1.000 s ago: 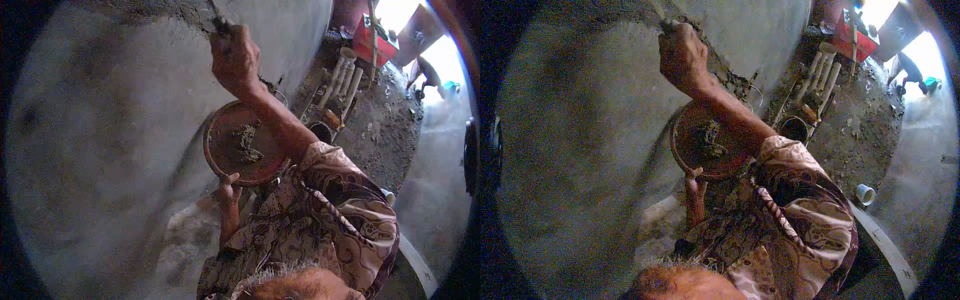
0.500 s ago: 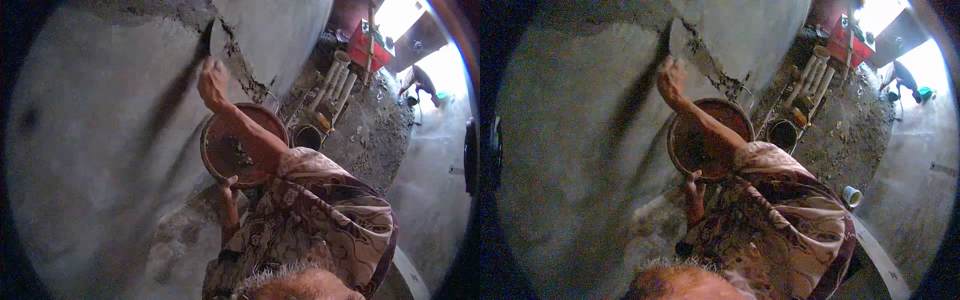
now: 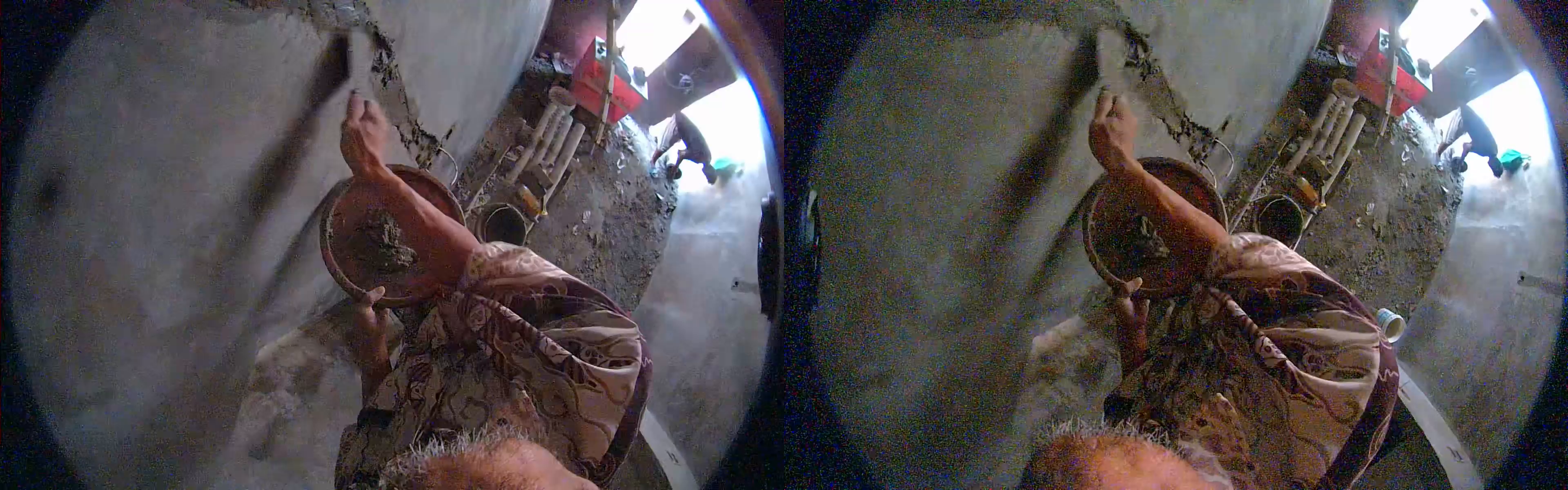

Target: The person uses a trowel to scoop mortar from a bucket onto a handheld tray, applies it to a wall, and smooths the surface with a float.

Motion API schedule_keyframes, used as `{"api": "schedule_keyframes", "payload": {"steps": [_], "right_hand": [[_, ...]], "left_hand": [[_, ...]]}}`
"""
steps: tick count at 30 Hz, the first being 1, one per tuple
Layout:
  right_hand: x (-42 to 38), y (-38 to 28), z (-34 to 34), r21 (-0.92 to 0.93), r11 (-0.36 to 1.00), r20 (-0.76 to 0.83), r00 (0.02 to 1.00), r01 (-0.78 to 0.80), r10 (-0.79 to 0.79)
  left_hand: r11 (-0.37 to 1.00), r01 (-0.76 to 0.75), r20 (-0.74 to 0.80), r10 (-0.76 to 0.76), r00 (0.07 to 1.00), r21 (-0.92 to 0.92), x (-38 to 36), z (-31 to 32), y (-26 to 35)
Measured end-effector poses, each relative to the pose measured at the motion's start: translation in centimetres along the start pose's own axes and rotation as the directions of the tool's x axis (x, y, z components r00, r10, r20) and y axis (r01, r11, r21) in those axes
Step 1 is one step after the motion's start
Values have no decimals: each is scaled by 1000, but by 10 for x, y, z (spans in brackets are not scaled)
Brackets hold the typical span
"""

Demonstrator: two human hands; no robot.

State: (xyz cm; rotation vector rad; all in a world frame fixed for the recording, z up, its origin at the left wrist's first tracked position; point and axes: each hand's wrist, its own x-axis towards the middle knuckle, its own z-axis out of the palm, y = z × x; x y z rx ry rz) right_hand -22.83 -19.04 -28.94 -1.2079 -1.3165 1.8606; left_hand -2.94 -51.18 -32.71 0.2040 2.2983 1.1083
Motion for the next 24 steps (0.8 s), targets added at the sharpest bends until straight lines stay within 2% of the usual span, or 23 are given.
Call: {"api": "schedule_keyframes", "payload": {"steps": [1,2,3,4,5,6,7,8,9,10,11,13,14,15,16,17,18,19,20,21,22,23,24], "right_hand": [[5,24,16,0,1000,1,1000,1,-1],[11,69,45,-96,962,-81,961,257,-264],[0,35,45,-207,851,-133,848,483,-514],[-25,6,32,-75,981,-38,982,180,-184],[-46,7,25,-75,981,-37,982,181,-185],[-61,9,20,-77,980,85,980,185,-178],[-70,12,16,-78,979,207,964,188,-169],[-74,10,5,-150,931,202,932,333,-301],[-66,6,-1,-152,931,199,933,330,-299],[-48,1,-5,-155,960,92,971,233,-220],[-31,-2,-7,-147,980,-16,990,133,-137],[-20,10,-2,-207,970,16,991,131,-131],[-27,35,15,-299,935,65,982,190,-179],[-33,60,32,-385,888,119,968,249,-220],[-36,71,37,-464,830,177,951,308,-254],[-38,61,24,-466,831,173,952,305,-252],[-43,38,-1,-357,925,225,973,130,-50],[-44,27,-21,-252,965,297,944,-68,145],[-34,57,-29,-340,881,187,942,329,-280],[-17,57,-32,-341,882,184,943,325,-276],[1,58,-33,-338,903,71,964,265,-256],[11,53,-35,-327,922,-42,972,206,-231],[9,42,-29,-271,963,25,1000,-2,9]], "left_hand": [[1000,-15,17,15,1000,-22,1,0,8],[1000,-16,16,16,1000,-22,-1,0,7],[986,-164,-44,164,985,-5,-3,1,3],[951,-308,-101,309,946,21,-3,2,-2],[951,-309,-102,309,946,21,2,-4,-19],[856,139,86,-110,990,-498,13,-16,-34],[364,558,441,-357,823,-746,19,-22,-49],[365,561,444,-358,821,-743,16,-19,-23],[535,489,311,-391,866,-689,8,-14,32],[687,414,173,-393,903,-597,5,-8,66],[687,417,176,-395,902,-595,7,-1,72],[433,485,172,-585,792,-759,10,9,76],[434,489,175,-587,791,-757,11,6,43],[404,508,314,-457,832,-761,15,-1,-18],[376,531,438,-308,844,-759,18,-3,-49],[376,535,441,-310,842,-757,23,2,-44],[278,625,413,-550,726,-729,32,8,-20],[159,687,366,-749,552,-709,36,12,6],[158,690,367,-752,548,-707,29,18,39],[336,552,259,-624,737,-763,21,27,77],[481,375,141,-454,880,-793,17,33,98],[481,379,143,-456,878,-790,20,35,104],[444,378,127,-499,857,-812,25,38,108]]}}
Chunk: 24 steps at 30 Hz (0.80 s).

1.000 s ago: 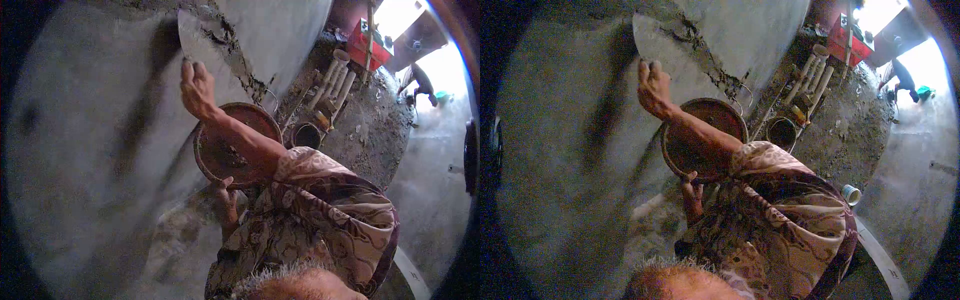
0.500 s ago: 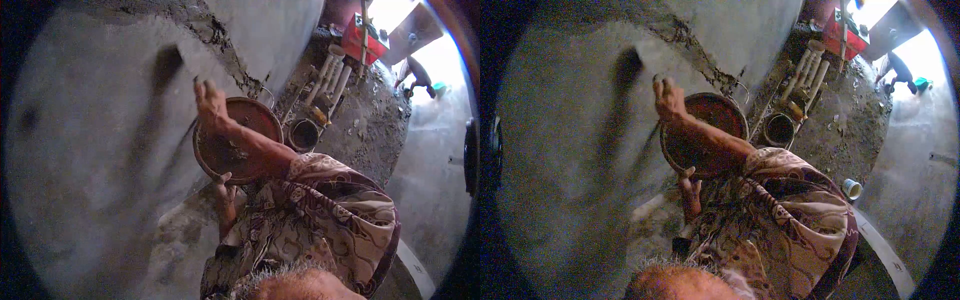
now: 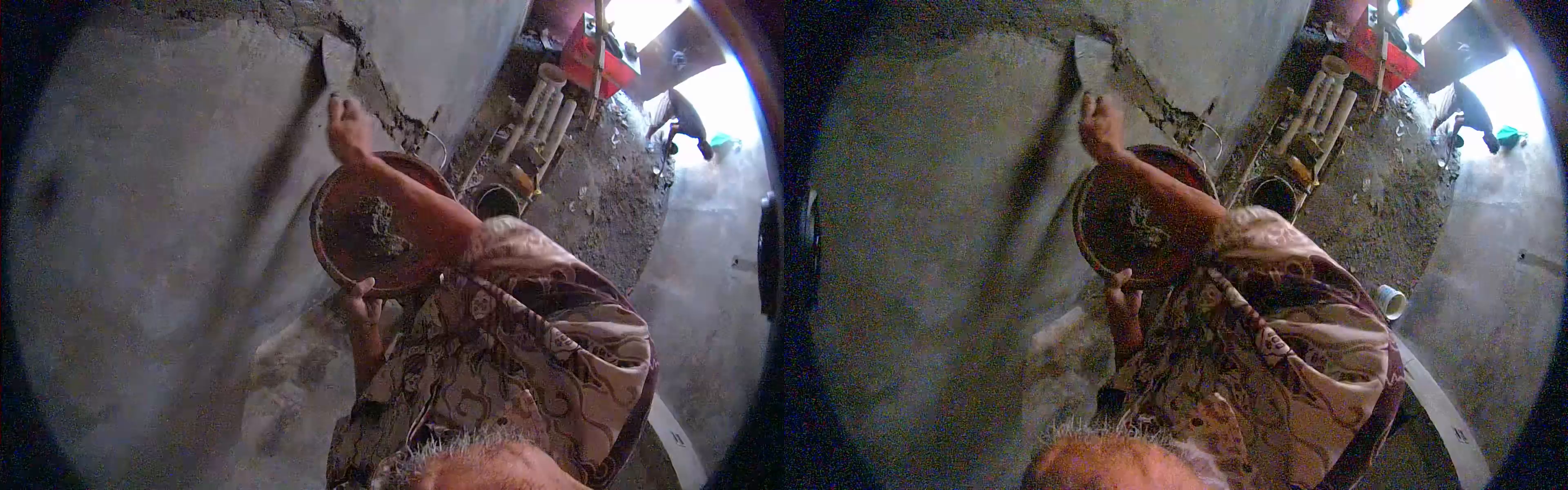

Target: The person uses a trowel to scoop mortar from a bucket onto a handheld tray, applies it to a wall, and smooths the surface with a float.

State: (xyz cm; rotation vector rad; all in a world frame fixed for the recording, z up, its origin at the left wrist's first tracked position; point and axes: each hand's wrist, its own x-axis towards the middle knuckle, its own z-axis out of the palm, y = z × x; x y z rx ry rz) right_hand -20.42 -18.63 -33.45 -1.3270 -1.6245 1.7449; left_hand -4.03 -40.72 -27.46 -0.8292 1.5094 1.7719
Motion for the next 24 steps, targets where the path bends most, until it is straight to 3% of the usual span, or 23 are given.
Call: {"api": "schedule_keyframes", "payload": {"steps": [1,4,5,6,7,9,10,11,13,14,15,17,19,20,21,22,23,24], "right_hand": [[-1,19,27,259,959,48,993,-119,110],[-28,46,49,104,989,5,995,-103,103],[-41,58,44,58,998,90,996,8,-13],[-51,64,37,22,992,187,974,126,-128],[-55,67,31,22,992,193,973,125,-127],[-59,68,18,78,965,169,951,251,-261],[-45,68,17,-55,988,232,964,143,-127],[-44,66,15,-54,988,238,963,143,-126],[-46,62,15,-137,911,144,918,389,-370],[-51,71,27,-424,679,-9,748,599,-664],[-55,59,25,-421,680,-4,748,600,-663],[-63,38,19,-219,861,69,887,459,-456],[-48,44,29,-110,863,57,869,494,-491],[-42,46,33,0,852,38,851,524,-524],[-42,38,33,0,852,39,851,523,-523],[-41,30,35,255,957,21,989,138,-148],[-41,23,35,479,838,105,964,-263,243],[-47,24,37,478,838,106,964,-264,244]], "left_hand": [[999,13,-48,-15,999,-41,4,6,2],[986,39,-187,-70,980,-164,16,15,6],[986,43,-189,-73,979,-161,26,-2,-1],[976,78,-20,-84,996,-201,45,-35,-18],[965,119,150,-85,985,-235,62,-67,-33],[974,103,229,-55,972,-202,91,-119,-46],[982,86,312,-30,950,-166,101,-141,-52],[982,84,307,-28,951,-169,84,-121,-43],[962,73,182,-25,983,-262,49,-79,-28],[961,71,178,-23,984,-266,48,-84,-29],[962,84,125,-53,991,-260,47,-94,-31],[961,96,67,-81,994,-258,36,-110,-30],[981,90,-118,-70,990,174,23,-120,-22],[981,91,-120,-71,990,173,22,-113,-23],[981,-115,-113,133,985,156,23,-100,-26],[939,-316,-110,332,937,137,23,-92,-28],[939,-315,-112,331,937,137,18,-91,-26],[952,-296,-137,305,942,84,12,-92,-25]]}}
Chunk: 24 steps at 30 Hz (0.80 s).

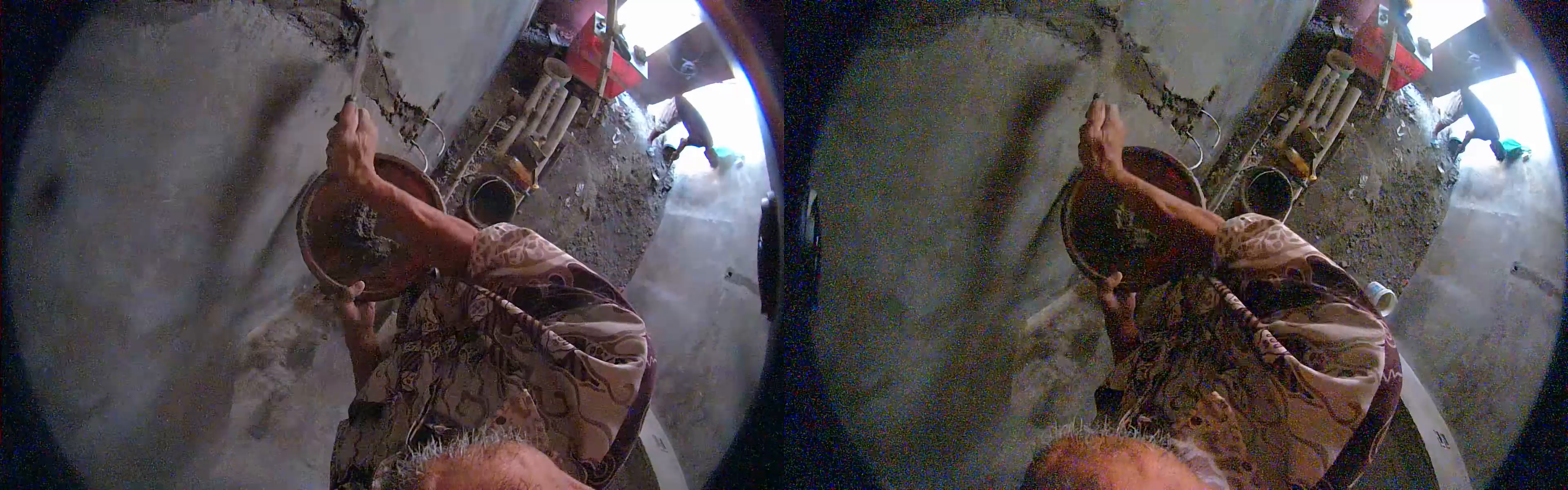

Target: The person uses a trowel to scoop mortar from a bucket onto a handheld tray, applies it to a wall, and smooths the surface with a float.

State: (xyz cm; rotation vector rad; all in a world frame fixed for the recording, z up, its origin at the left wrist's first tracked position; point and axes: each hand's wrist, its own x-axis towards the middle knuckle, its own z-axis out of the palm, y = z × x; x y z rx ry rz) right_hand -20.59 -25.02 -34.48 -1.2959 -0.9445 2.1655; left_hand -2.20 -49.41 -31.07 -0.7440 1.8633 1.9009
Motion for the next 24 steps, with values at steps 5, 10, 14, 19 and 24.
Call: {"api": "schedule_keyframes", "payload": {"steps": [5,10,14,19,24], "right_hand": [[-5,3,1,-444,664,96,769,602,-633],[55,-23,-2,-646,576,-130,671,501,-730],[39,8,13,-571,765,-11,929,298,-369],[1,72,13,-823,91,362,641,561,-676],[20,4,-16,-454,863,48,973,221,-224]], "left_hand": [[998,65,-1,-65,998,19,12,-14,-8],[976,213,-19,-213,977,40,2,-3,2],[988,154,26,-155,988,20,-13,12,13],[972,180,45,-175,983,-149,2,-8,1],[980,61,20,-66,998,191,-23,17,9]]}}
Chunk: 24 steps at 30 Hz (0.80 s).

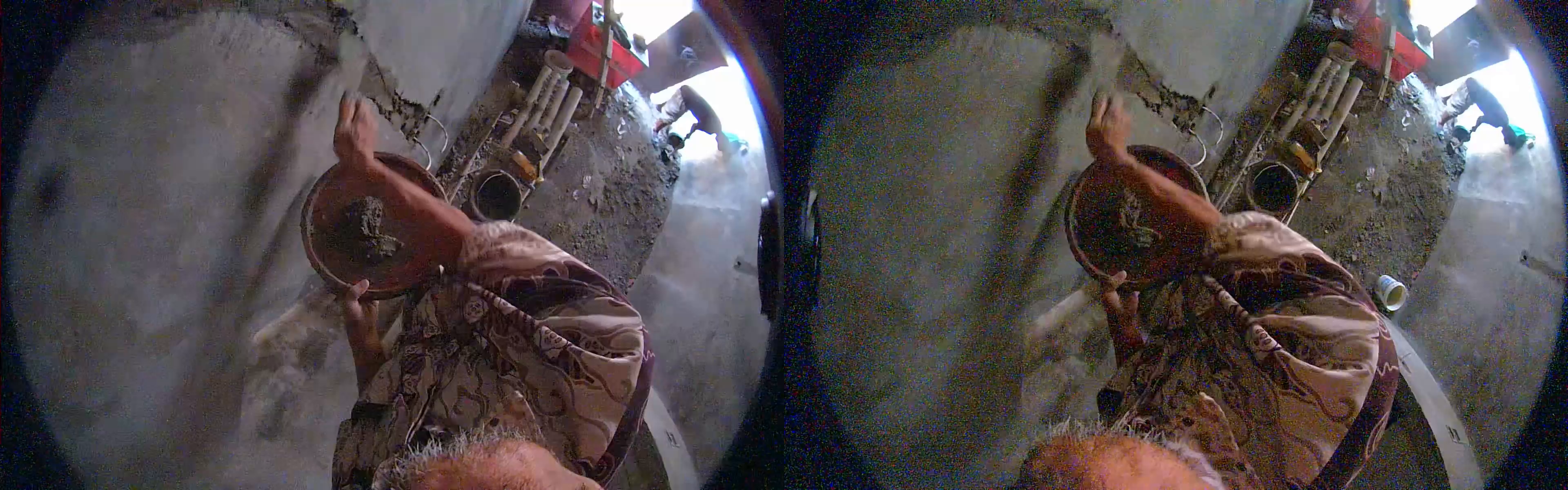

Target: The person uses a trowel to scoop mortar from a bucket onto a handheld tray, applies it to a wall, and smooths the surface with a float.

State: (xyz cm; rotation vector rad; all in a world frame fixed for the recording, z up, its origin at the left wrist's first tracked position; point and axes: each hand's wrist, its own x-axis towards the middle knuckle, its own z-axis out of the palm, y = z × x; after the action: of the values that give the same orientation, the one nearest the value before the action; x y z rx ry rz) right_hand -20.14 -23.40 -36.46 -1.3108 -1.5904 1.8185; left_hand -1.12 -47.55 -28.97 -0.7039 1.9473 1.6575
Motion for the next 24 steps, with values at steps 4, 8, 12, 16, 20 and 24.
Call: {"api": "schedule_keyframes", "payload": {"steps": [4,8,12,16,20,24], "right_hand": [[37,27,67,392,919,-140,990,37,20],[-19,-22,28,79,983,29,986,-164,162],[-3,-18,0,140,987,18,996,-85,83],[45,-44,18,67,997,-177,984,28,-15],[-23,-39,30,100,988,-71,992,115,-108],[6,54,9,22,979,1,980,201,-201]], "left_hand": [[989,-25,73,36,997,-148,8,-10,-22],[771,523,-57,-579,813,-363,41,-38,-35],[963,174,186,-136,973,-205,37,-44,-36],[985,12,36,-6,999,-174,30,-28,-33],[859,391,180,-349,920,-332,44,-45,-23],[914,282,139,-251,958,-290,42,-22,-3]]}}
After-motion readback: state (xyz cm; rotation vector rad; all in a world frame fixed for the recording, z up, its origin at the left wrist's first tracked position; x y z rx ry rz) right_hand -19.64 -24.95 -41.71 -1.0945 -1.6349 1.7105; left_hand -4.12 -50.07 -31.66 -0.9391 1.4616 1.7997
